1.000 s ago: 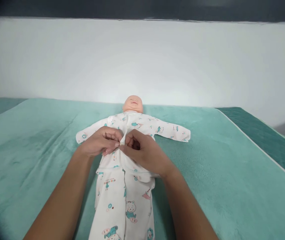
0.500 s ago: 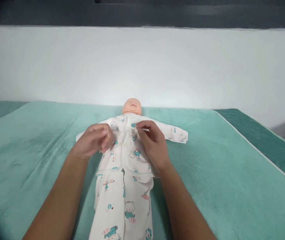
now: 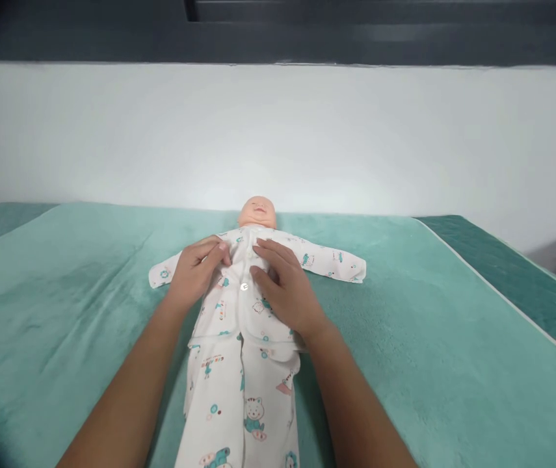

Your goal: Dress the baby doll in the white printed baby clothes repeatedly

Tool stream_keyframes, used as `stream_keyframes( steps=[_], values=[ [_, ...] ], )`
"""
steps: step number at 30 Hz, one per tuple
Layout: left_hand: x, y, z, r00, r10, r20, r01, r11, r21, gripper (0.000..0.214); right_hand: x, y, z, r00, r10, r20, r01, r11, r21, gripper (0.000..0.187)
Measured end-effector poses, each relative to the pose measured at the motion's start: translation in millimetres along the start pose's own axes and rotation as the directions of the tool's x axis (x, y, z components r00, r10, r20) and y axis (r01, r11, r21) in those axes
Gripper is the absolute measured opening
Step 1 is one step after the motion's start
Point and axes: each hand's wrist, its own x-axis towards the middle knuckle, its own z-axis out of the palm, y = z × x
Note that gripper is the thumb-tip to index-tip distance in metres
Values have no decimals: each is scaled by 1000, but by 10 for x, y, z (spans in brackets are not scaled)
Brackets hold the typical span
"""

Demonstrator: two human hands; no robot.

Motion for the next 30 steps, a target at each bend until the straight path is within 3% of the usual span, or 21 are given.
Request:
stream_keyframes(
  steps=[5,8,11,13,16,21,25,30],
  values=[
    [-15,-19,22,997,-69,-37,69,997,14,41,10,-40,-6,998,-2,-63,3,1000,15,23],
    [10,-7,75,995,14,-101,-14,1000,4,32,9,-60,4,996,-18,-84,19,1000,19,20],
    [47,2,129,991,131,-1,-131,991,-18,38,1,-58,27,996,-42,-79,41,999,-13,25],
    [63,-2,154,985,147,94,-149,989,12,42,-6,-38,41,997,-60,-48,58,997,-48,35],
    [72,-15,174,984,121,134,-134,986,96,44,-4,-5,49,999,-45,16,46,994,-99,47],
    [73,-29,188,986,123,115,-137,982,132,42,87,-20,34,999,20,44,-11,982,-191,42],
    [61,-60,195,990,112,88,-119,990,79,42,205,-23,40,997,55,59,-40,971,-235,39],
    [55,-146,214,999,16,34,-14,999,-49,43,263,89,58,988,107,114,-84,978,-191,46]
  ],
)
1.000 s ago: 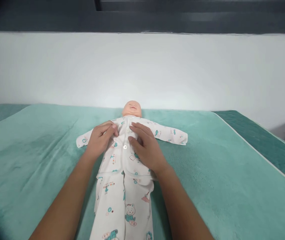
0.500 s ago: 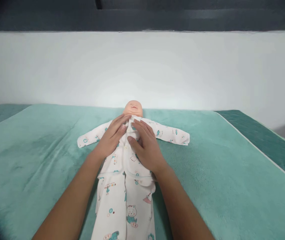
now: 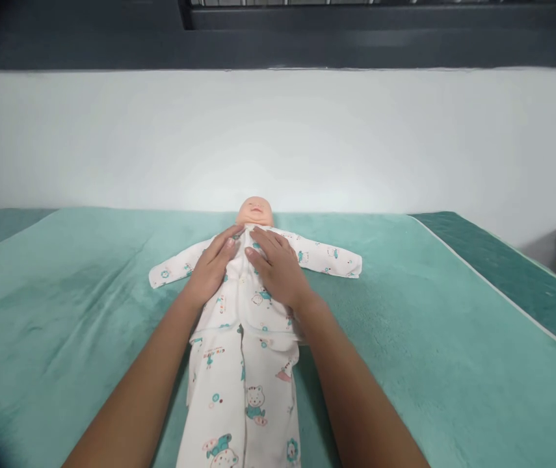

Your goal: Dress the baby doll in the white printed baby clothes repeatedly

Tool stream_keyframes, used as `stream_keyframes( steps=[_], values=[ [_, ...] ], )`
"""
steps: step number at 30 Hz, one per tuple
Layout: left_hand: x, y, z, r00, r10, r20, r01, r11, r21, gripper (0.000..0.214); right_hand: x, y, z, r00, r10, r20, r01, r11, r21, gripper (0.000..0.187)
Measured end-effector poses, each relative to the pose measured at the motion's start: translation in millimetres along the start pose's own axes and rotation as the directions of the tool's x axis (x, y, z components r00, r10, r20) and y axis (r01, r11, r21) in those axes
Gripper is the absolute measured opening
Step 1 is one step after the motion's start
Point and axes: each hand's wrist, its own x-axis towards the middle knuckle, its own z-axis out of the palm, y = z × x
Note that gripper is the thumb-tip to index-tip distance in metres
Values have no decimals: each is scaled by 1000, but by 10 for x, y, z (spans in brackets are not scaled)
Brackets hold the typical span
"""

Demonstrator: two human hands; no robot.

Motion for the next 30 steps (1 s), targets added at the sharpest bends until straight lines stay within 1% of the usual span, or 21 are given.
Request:
stream_keyframes(
  steps=[3,5,6,8,9,12,14,15,17,18,20,23,26,28,30],
  values=[
    [-87,-30,10,1000,1,4,0,1000,-4,43,-67,50,33,1000,-2,-24,3,999,34,50],
    [-259,-25,0,999,-5,-36,6,1000,11,40,-192,46,56,998,-9,-60,12,999,47,51],
    [-389,-15,-13,997,-17,-72,18,1000,20,38,-283,32,64,997,-17,-75,21,998,57,52],
    [-725,12,-59,988,-52,-142,57,998,34,34,-528,-4,72,996,-36,-85,43,995,87,53],
    [-917,25,-91,986,-74,-151,81,996,39,33,-678,-23,70,996,-38,-80,47,993,108,54],
    [-1468,49,-198,983,-146,-115,154,986,66,31,-1189,-57,54,998,4,-58,6,985,171,55],
    [-1713,43,-248,981,-169,-96,179,978,108,35,-1506,-57,45,994,65,-91,-48,983,175,53],
    [-1780,35,-259,981,-173,-90,184,974,132,38,-1633,-52,43,987,92,-128,-71,985,158,50],
    [-1810,14,-250,983,-167,-70,177,965,193,41,-1788,-39,47,969,128,-212,-109,989,97,43],
    [-1785,6,-235,986,-156,-59,165,957,237,40,-1810,-33,51,960,139,-244,-128,990,63,41],
    [-1698,5,-195,991,-129,-43,136,930,342,30,-1757,-23,56,952,158,-264,-163,987,2,37],
    [-1607,34,-157,994,-95,-51,107,885,452,19,-1560,4,41,959,165,-230,-183,981,-59,29],
    [-1652,62,-173,993,-62,-100,102,882,460,15,-1454,57,-1,970,127,-208,-138,990,-38,17],
    [-1728,67,-203,990,-47,-135,102,893,439,14,-1491,84,-33,972,113,-208,-119,993,-18,9],
    [-1797,68,-234,991,-41,-126,90,904,418,13,-1582,87,-72,971,115,-211,-122,992,-23,5]
  ],
)
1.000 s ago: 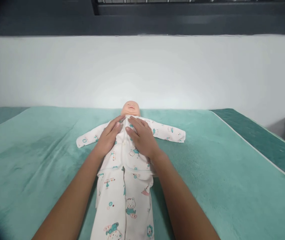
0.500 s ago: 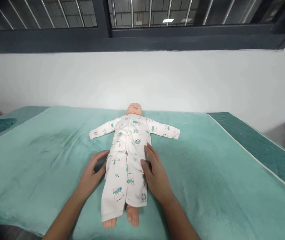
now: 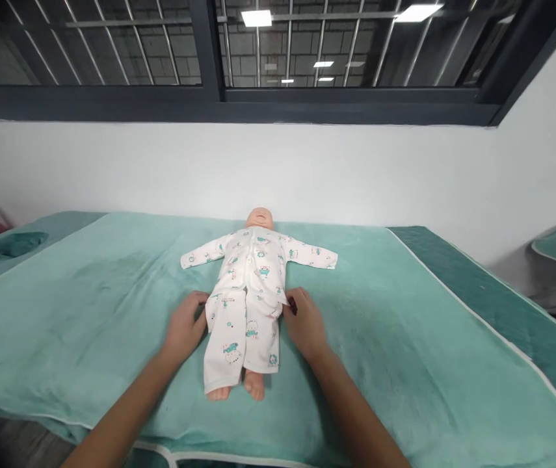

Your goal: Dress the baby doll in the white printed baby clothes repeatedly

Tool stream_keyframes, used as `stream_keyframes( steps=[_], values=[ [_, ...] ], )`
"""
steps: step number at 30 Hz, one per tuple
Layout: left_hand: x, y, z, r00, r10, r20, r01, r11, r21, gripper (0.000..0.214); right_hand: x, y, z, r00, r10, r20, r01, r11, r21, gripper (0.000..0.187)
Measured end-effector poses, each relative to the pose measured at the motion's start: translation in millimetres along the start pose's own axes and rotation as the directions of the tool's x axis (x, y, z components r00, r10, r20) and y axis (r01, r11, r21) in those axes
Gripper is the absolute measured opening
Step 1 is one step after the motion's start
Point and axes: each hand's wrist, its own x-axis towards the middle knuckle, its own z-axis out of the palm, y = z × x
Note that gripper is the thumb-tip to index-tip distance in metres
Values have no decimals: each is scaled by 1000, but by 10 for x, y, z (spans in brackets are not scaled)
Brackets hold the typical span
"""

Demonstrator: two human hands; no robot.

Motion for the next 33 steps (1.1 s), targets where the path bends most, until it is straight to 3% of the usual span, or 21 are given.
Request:
stream_keyframes(
  steps=[3,7,8,10,11,13,15,17,23,27,33],
  values=[
    [-28,-23,-60,997,14,71,-11,999,-40,9,-83,0,-123,998,-20,68,20,1000,0,13],
    [115,-165,-190,979,95,179,-92,995,-24,13,92,198,-360,950,-70,304,36,993,115,16],
    [183,-241,-228,982,99,164,-103,995,18,15,190,313,-421,956,-46,289,14,994,113,20],
    [347,-433,-294,998,52,48,-59,986,158,25,425,594,-527,994,77,73,-77,997,0,30],
    [437,-539,-317,1000,5,-27,2,971,240,34,549,738,-567,988,139,-60,-144,985,-93,38],
    [619,-740,-339,989,-115,-94,143,914,379,56,786,978,-614,956,228,-184,-270,930,-252,47],
    [788,-895,-331,970,-233,-61,234,849,473,70,983,1117,-618,941,277,-196,-333,865,-376,50],
    [936,-996,-311,956,-292,10,242,812,531,70,1131,1170,-595,937,306,-167,-349,818,-458,50],
    [1293,-1180,-329,960,-235,149,104,800,591,58,1380,1292,-562,918,365,-155,-395,810,-433,35],
    [1489,-1308,-338,954,-292,74,172,731,660,57,1477,1429,-587,937,300,-181,-348,858,-378,29],
    [1572,-1359,-306,936,-352,-31,275,672,688,58,1511,1479,-604,911,279,-305,-364,891,-272,28]
  ],
)
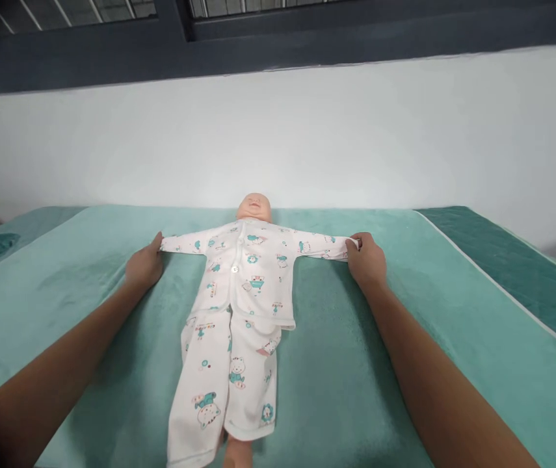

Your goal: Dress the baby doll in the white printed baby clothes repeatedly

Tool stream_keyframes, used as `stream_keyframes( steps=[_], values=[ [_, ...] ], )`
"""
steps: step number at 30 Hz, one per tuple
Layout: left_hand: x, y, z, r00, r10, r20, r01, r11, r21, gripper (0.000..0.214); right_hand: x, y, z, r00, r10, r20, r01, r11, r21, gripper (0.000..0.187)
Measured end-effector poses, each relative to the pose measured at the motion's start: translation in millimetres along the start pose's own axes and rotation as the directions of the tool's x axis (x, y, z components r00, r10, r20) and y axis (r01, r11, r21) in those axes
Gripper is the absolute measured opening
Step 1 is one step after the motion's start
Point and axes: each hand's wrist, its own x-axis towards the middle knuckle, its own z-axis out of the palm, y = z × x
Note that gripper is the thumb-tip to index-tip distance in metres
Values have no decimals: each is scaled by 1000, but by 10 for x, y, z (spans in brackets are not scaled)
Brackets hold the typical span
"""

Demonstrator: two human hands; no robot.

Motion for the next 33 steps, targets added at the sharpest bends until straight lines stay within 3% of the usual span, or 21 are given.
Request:
stream_keyframes(
  steps=[4,9,12,14,16,17,19,22,24,26,28,31,33],
  values=[
    [-68,18,-17,1000,4,-6,-4,998,-61,58,-84,-30,-55,999,-6,-53,7,1000,6,28],
    [-195,60,-48,999,31,-34,-36,986,-160,55,-313,-160,-170,963,-196,-183,207,977,47,29],
    [-399,117,-109,996,-14,-84,-4,977,-211,60,-581,-305,-257,957,-244,-155,270,946,181,30],
    [-645,180,-166,988,-58,-144,5,940,-342,61,-865,-416,-340,962,-255,-99,273,917,293,30],
    [-1002,262,-224,976,-116,-186,-1,846,-533,58,-1256,-516,-447,962,-271,1,248,881,403,31],
    [-1223,306,-252,973,-157,-169,15,773,-634,54,-1488,-554,-508,956,-285,71,226,867,443,29],
    [-1730,387,-305,977,-169,-129,35,725,-688,46,-1996,-598,-627,913,-331,240,186,859,476,24],
    [-2519,461,-387,999,47,18,-14,599,-800,31,-2722,-599,-749,828,-430,360,248,856,453,22],
    [-2944,488,-431,994,105,7,-57,597,-800,28,-3068,-596,-764,860,-423,287,300,872,386,29],
    [-3220,527,-446,984,169,-52,-150,641,-752,34,-3257,-627,-727,913,-359,193,294,908,298,35],
    [-3343,600,-436,970,216,-109,-232,700,-675,50,-3294,-705,-663,944,-295,148,257,938,231,37],
    [-3335,758,-435,949,268,-166,-314,765,-562,76,-3173,-871,-584,940,-277,198,236,949,207,25],
    [-3298,857,-481,935,306,-178,-353,768,-535,80,-3070,-980,-590,928,-272,255,208,945,253,13]
  ],
)
